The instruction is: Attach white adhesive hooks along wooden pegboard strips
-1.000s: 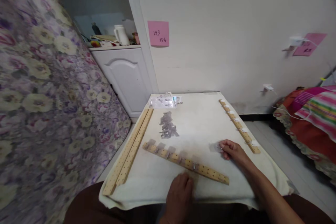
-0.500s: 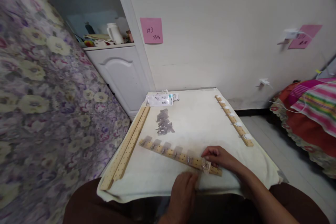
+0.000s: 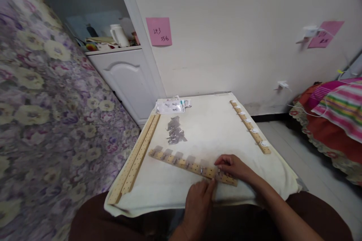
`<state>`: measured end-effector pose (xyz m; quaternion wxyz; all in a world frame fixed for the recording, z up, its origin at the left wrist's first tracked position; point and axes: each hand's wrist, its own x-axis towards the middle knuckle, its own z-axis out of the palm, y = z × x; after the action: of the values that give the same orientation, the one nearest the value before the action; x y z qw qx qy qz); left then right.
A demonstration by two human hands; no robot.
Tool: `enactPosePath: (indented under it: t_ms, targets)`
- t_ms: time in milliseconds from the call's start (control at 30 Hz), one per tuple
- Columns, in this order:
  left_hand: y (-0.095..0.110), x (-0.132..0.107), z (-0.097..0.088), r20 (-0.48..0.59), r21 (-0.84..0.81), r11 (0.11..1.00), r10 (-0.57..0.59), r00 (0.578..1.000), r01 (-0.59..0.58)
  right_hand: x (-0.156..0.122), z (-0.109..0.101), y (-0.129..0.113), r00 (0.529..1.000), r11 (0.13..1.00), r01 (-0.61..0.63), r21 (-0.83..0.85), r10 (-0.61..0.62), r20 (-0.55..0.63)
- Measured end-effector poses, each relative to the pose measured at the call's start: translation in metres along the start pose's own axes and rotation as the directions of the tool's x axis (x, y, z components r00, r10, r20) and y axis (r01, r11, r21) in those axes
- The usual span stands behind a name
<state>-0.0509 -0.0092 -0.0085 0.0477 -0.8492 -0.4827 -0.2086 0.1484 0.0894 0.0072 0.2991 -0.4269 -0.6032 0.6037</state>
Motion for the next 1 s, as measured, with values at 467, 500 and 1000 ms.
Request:
enactPosePath:
  t_ms: [467, 500, 1000]
  targets:
    - [-0.0001, -0.002, 0.0008, 0.042, 0.013, 1.0, -0.008, 0.999, 0.008, 0.0023, 0.0021, 0.0027, 0.999, 0.999, -0.032, 0.026, 0.032, -0.027]
    - [-0.0001, -0.002, 0.0008, 0.046, 0.014, 1.0, -0.006, 0.999, 0.005, 0.0025, 0.0022, 0.0025, 0.999, 0.999, -0.035, 0.022, 0.035, -0.029]
    - [0.0004, -0.0013, 0.0055, -0.019, 0.087, 0.996, 0.012, 1.0, -0.01, 0.0007, 0.0002, 0.0013, 1.0, 0.999, 0.002, -0.047, -0.003, -0.026]
